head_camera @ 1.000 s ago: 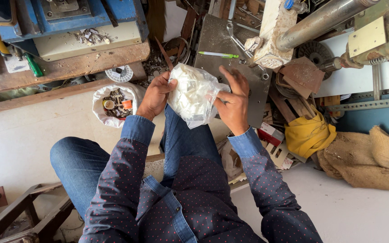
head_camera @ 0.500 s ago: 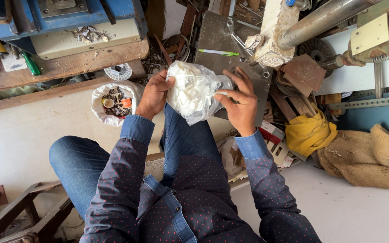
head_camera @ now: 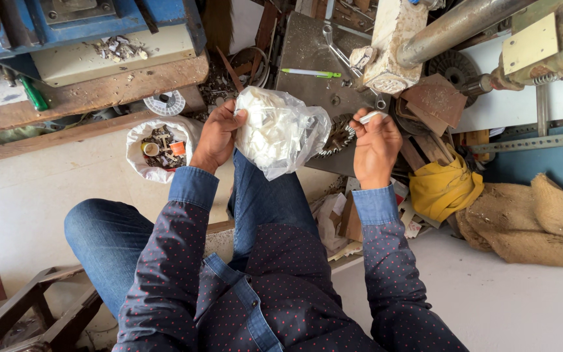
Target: The person sits and assembles a slotted metal rotor, repeatedly taking small white insulator pieces, shaping them by hand, and pressing them one at a time into the slots around the rotor. They briefly handle a white plastic bag of the pieces and continue inserting them into the rotor slots.
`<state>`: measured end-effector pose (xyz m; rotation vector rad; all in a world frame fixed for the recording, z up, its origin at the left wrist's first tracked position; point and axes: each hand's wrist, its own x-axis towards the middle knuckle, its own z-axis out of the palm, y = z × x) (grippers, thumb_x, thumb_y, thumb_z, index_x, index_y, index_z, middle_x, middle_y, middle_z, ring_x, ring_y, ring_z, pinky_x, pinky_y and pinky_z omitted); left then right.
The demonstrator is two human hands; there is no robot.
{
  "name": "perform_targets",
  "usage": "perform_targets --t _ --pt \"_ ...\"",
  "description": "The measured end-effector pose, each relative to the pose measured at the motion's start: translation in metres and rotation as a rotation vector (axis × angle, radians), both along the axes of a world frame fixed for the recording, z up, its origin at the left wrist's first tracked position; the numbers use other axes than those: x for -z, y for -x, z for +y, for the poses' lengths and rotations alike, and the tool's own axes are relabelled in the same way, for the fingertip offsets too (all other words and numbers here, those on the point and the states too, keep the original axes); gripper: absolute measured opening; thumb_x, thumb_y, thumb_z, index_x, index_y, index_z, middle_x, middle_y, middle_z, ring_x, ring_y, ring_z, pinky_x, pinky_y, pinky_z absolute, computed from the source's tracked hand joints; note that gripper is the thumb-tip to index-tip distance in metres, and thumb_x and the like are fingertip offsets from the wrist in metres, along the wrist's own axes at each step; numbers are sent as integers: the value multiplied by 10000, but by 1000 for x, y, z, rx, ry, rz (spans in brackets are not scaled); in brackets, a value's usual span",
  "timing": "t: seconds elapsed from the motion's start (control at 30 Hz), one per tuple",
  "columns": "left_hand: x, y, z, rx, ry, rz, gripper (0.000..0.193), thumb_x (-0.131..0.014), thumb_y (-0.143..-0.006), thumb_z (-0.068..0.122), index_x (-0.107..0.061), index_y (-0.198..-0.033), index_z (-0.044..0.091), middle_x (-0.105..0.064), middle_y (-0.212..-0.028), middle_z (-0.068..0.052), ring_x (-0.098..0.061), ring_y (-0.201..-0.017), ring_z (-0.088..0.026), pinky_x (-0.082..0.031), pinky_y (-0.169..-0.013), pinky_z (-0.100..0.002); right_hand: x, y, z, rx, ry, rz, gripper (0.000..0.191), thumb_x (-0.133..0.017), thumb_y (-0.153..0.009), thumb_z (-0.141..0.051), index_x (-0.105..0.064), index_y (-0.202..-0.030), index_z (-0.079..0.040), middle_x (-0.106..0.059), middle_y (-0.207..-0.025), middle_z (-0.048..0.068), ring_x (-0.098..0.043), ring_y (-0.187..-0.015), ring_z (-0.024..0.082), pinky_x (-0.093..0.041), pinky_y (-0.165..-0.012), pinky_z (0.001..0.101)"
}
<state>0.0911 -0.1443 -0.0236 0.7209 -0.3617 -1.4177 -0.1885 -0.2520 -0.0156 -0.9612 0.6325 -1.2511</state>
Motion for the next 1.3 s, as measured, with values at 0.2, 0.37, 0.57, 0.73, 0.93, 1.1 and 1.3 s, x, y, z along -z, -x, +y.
perform_targets --t 0.2,0.37,0.57,0.73,0.93,1.1,1.3 --pt "-2 -2 2 -20 -27 9 297 -565 -1033 43 -595 -1310 -58 -713 -1217 -124 -684 -1076 -164 -527 -1006 -298 0 5 -11 196 -248 39 191 -733 -991 -238 -674 -1074 -76 -734 -1076 67 -676 -909 144 -527 -770 288" --pt "-2 -4 3 -19 -33 15 292 -545 -1039 39 -594 -1311 -54 -716 -1217 -137 -685 -1068 -172 -526 -1005 -310 2 7 -9 216 -302 58 174 -741 -991 -229 -681 -1061 -82 -734 -1044 61 -647 -852 125 -519 -741 268" --pt "0 -4 8 -35 -51 2 276 -527 -1038 35 -596 -1294 -39 -710 -1219 -142 -684 -1085 -187 -526 -1021 -324 -1 7 -8 201 -291 62 154 -754 -979 -227 -681 -1024 -100 -739 -1017 60 -645 -838 125 -519 -742 275" --pt "-1 -13 31 -101 -104 -66 338 -503 -998 16 -575 -1324 -38 -692 -1250 -165 -685 -1129 -223 -540 -1050 -360 3 10 -11 212 -293 81 154 -764 -969 -235 -682 -1019 -115 -741 -1015 48 -642 -834 123 -509 -732 284" --pt "-9 -44 136 -292 -253 -112 435 -437 -1026 38 -500 -1452 -25 -614 -1385 -166 -634 -1238 -233 -522 -1082 -373 14 24 -18 149 -357 105 159 -776 -970 -226 -667 -1026 -124 -734 -1042 33 -660 -883 153 -516 -774 308" --pt "-52 -69 281 -670 -551 -343 431 -416 -1020 16 -493 -1443 -13 -591 -1416 -152 -582 -1304 -260 -460 -1130 -403 24 35 -20 47 -414 127 205 -725 -979 -271 -687 -1082 -98 -729 -1022 37 -677 -933 173 -531 -808 319" --pt "-42 -90 342 -709 -1233 -1029 425 -447 -975 3 -518 -1394 -6 -606 -1381 -149 -594 -1271 -269 -471 -1097 -402 30 47 -26 54 -362 282 208 -742 -999 -208 -697 -1092 -27 -701 -960 59 -681 -838 185 -566 -750 313"
